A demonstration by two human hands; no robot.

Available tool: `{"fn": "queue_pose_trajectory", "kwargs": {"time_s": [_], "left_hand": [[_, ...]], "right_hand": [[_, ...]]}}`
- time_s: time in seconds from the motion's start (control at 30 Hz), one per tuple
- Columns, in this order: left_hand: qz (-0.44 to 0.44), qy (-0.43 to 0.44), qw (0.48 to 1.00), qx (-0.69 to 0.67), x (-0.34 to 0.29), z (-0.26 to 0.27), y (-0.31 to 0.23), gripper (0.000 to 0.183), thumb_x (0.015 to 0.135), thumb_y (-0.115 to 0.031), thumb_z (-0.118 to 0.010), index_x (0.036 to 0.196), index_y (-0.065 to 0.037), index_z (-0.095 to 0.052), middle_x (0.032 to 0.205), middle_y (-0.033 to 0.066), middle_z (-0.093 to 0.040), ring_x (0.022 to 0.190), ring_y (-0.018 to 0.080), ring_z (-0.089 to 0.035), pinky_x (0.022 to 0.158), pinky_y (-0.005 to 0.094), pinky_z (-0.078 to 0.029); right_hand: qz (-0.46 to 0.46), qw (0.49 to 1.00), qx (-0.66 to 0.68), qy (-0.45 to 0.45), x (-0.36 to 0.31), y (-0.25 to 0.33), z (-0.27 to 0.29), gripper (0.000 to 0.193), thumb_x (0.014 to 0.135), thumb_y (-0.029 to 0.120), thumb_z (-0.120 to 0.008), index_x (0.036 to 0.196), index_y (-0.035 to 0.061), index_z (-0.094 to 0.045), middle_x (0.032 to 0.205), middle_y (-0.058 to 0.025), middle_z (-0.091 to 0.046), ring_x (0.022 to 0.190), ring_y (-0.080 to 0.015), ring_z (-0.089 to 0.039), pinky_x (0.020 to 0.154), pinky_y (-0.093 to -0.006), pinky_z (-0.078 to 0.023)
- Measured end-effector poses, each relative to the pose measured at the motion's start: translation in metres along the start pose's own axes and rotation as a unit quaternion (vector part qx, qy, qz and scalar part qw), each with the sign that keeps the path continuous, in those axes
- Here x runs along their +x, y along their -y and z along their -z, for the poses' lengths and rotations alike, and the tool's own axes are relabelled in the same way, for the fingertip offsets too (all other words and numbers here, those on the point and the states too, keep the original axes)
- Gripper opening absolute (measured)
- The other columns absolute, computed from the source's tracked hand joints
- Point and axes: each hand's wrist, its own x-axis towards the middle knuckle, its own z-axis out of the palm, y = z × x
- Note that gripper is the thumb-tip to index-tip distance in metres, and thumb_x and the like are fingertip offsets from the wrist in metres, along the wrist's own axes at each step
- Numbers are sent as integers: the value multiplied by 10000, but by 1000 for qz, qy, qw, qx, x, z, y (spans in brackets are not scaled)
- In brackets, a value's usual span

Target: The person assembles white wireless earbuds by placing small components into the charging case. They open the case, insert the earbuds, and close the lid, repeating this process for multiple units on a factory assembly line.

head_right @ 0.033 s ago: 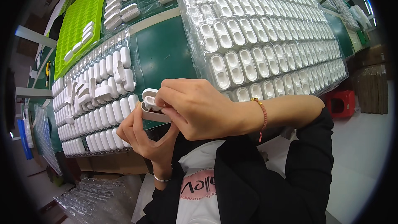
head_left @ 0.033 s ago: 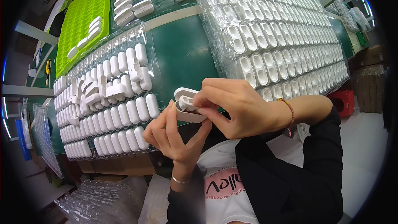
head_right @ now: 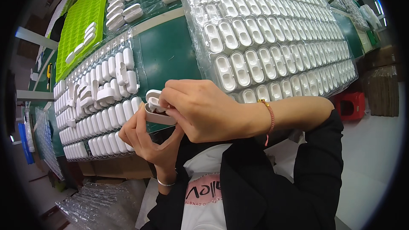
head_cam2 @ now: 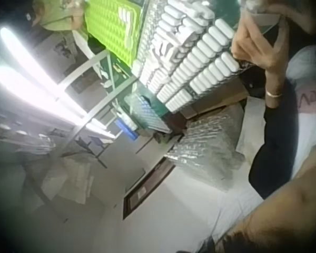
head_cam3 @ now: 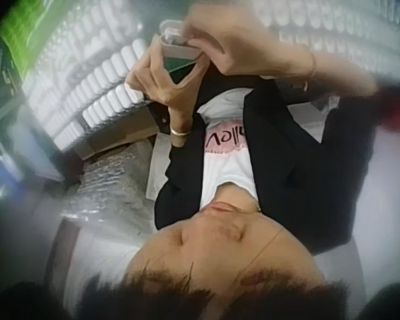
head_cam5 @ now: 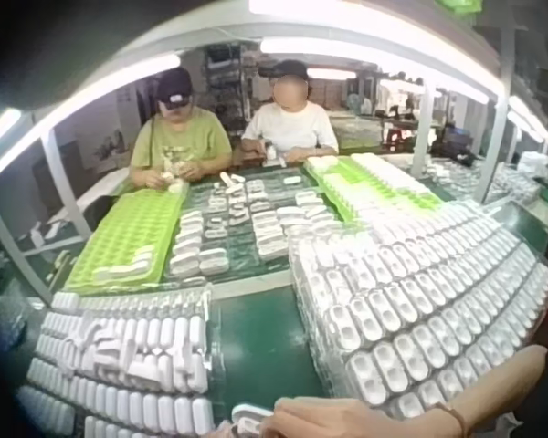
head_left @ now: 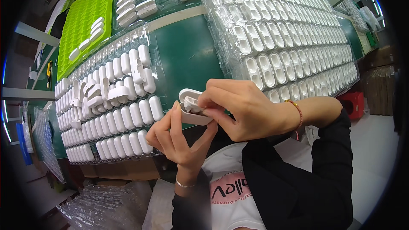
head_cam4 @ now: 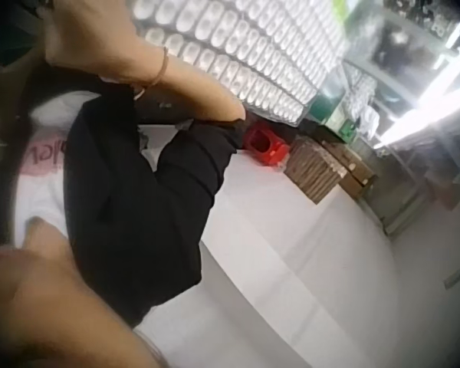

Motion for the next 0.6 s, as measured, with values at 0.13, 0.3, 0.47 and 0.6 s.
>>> {"fn": "queue_pose_trajectory", "kwargs": {"time_s": [0.13,0.3,0.47,0.6], "left_hand": [[-8,10,999,-31,9,0,-1,705,581,-217,-928,1196,-30,-639,1101,87,-634,987,269,-522,838,371,-419],[-15,-3,1000,-22,12,-4,-3,699,566,-182,-919,1186,-14,-644,1092,97,-634,986,275,-543,844,383,-428],[-21,-1,999,-30,15,-5,-4,703,562,-156,-905,1195,-1,-641,1077,107,-636,979,281,-574,856,389,-432],[-11,17,999,-39,13,-3,-3,714,562,-148,-907,1205,4,-638,1079,114,-633,961,281,-586,857,392,-448]], "right_hand": [[-48,998,47,19,2,-1,5,105,832,37,-665,896,26,-582,836,-122,-596,739,-340,-623,649,-403,-486],[-53,996,74,12,3,-4,10,56,834,32,-661,870,12,-622,821,-127,-617,723,-337,-633,637,-401,-491],[-32,998,55,-2,1,-6,9,102,828,-30,-688,922,-4,-658,809,-94,-625,718,-230,-640,612,-311,-493],[-59,995,75,18,2,-7,10,106,827,-28,-686,922,2,-648,812,-96,-642,735,-216,-648,627,-311,-498]]}}
